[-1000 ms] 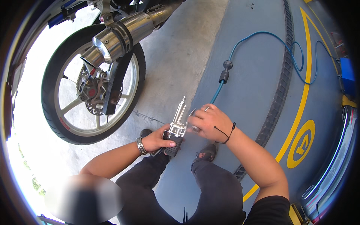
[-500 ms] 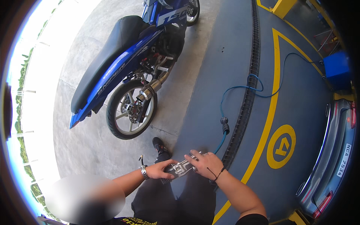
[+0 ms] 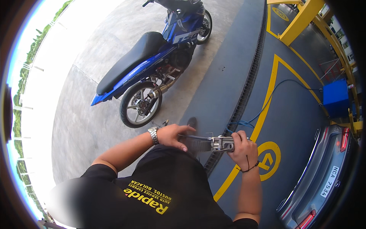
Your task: The person checks the air pressure of a motorcycle tire using a pressure gauge. They then inspect the tire bead and sidewall by hand, rotating the wheel to check for alignment or damage. Finally, they disconnect the gauge and walk away from the motorcycle.
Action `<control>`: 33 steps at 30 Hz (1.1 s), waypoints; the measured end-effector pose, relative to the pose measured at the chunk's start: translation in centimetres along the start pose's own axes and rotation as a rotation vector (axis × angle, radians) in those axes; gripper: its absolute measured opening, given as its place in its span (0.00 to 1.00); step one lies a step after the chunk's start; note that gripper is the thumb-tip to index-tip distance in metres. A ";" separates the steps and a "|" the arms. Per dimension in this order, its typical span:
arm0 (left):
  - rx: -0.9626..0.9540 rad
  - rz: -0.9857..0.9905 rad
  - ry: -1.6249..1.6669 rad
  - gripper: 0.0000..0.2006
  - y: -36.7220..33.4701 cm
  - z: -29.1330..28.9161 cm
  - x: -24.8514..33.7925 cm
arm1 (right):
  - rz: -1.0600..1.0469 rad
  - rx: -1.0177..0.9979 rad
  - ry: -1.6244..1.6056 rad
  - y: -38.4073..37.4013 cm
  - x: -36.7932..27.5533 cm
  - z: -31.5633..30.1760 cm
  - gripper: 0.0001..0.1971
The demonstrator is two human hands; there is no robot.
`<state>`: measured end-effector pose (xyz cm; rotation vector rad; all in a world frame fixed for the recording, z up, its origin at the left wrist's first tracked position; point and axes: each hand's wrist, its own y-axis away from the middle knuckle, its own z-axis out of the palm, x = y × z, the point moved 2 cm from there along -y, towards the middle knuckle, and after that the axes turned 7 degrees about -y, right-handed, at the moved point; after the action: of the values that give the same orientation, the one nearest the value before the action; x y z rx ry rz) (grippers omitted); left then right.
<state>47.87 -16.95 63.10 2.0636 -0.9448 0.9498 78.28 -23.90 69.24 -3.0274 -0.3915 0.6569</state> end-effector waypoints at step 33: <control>-0.188 0.099 1.211 0.22 -85.8 -15.2 22.1 | 0.733 0.860 -0.606 -30.4 56.4 -22.8 0.31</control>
<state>123.21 31.98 66.27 0.9371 -0.4170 1.7419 130.03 20.30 69.29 -2.0196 0.8349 1.3243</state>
